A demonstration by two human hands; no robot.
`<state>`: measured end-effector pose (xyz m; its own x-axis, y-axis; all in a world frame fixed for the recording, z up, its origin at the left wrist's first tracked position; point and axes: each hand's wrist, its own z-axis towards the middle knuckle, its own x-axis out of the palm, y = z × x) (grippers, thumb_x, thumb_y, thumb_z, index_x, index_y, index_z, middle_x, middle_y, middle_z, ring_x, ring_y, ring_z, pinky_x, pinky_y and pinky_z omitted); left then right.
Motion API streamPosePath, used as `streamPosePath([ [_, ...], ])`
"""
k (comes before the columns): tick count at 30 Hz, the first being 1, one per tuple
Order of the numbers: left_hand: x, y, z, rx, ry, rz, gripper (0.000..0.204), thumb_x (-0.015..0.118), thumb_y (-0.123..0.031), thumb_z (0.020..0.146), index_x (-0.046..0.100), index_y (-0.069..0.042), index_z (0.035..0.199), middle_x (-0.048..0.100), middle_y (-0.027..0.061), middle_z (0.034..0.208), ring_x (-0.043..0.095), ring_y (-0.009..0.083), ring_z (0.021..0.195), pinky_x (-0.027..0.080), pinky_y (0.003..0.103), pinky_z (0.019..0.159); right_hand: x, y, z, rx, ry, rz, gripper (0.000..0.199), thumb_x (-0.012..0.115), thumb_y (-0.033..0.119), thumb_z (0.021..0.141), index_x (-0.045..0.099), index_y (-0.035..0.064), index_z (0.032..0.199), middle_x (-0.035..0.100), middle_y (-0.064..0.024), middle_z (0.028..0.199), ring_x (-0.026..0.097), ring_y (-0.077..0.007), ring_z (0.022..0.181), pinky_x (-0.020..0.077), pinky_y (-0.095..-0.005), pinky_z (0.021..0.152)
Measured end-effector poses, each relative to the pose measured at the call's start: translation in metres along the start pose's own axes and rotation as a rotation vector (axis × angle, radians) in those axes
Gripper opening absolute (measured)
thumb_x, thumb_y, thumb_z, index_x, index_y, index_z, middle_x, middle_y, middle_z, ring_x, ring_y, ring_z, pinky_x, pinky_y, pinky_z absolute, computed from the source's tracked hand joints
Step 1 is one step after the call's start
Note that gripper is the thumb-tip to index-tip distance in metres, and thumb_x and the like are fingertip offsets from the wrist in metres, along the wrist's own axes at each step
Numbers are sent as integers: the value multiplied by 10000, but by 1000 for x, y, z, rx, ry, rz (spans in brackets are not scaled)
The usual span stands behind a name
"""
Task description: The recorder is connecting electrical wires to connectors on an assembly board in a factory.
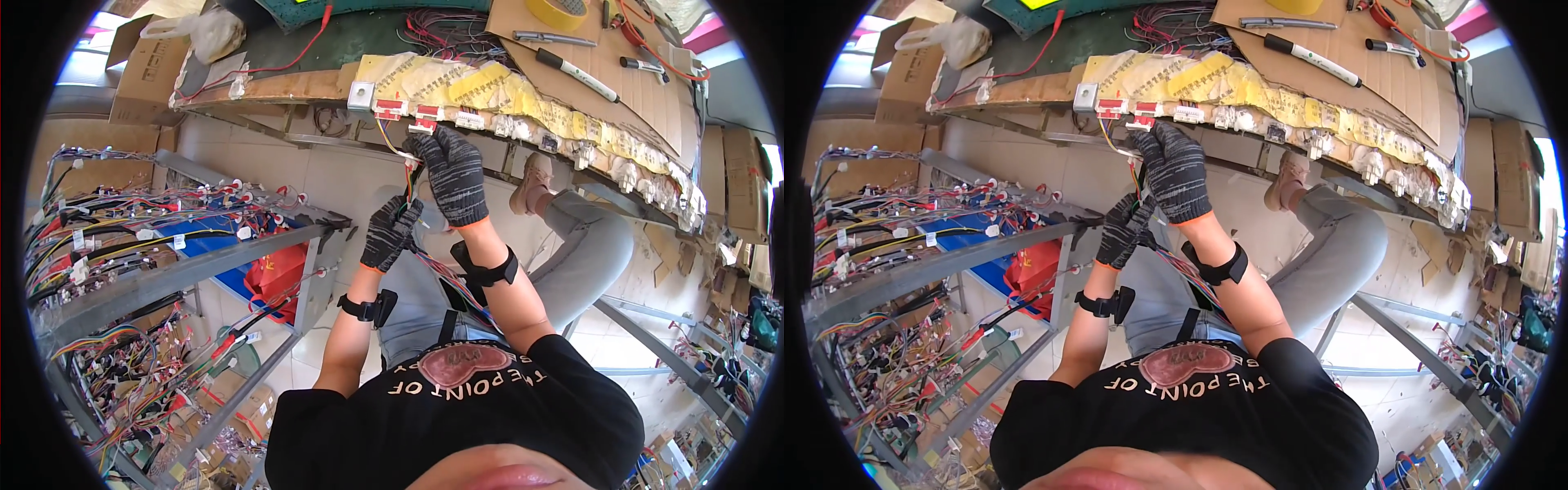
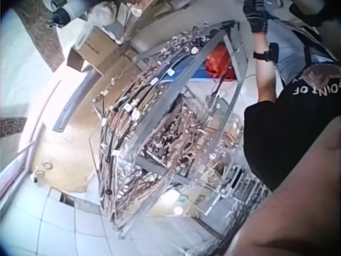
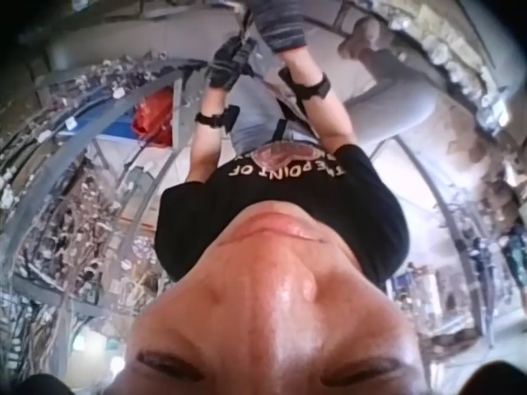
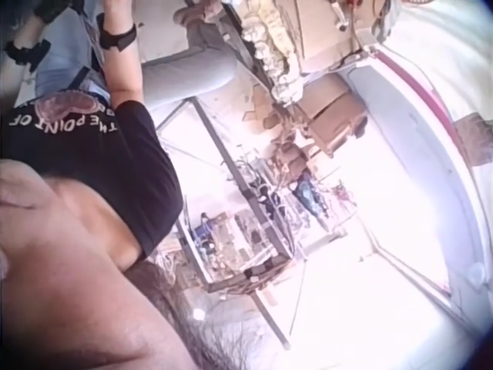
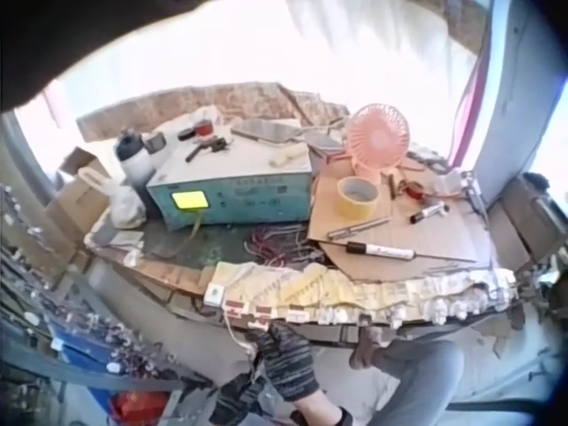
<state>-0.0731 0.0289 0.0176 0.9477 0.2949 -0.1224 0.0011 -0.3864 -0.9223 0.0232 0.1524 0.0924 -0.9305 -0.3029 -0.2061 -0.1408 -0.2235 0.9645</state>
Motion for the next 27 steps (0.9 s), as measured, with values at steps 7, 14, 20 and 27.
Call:
streamPosePath([
  [7,0,-4,-1,98,-9,159,232,604,-182,819,600,16,941,588,82,680,502,116,586,429,277,570,0,-2,2,-166,33,-145,240,495,13,751,625,22,952,592,-156,864,584,-284,777,465,-336,698],
  [14,-1,-5,-4,57,15,131,218,601,-166,818,604,14,941,600,94,700,529,125,596,437,282,579,2,0,7,-16,44,-21,257,483,30,748,627,34,961,593,-152,864,580,-293,787,458,-345,712],
  [20,-11,-11,-18,146,67,49,192,585,-130,827,602,0,966,602,43,741,522,82,637,435,243,596,-16,29,-5,108,86,-322,181,496,77,838,621,28,960,601,-150,888,578,-301,811,457,-327,739],
  [27,-28,-15,-10,120,291,-225,196,566,-54,837,594,-9,1025,630,27,893,565,90,773,459,233,699,-35,47,-9,68,-37,281,275,467,111,889,504,15,1144,625,-94,941,573,-109,587,465,-247,502],
])
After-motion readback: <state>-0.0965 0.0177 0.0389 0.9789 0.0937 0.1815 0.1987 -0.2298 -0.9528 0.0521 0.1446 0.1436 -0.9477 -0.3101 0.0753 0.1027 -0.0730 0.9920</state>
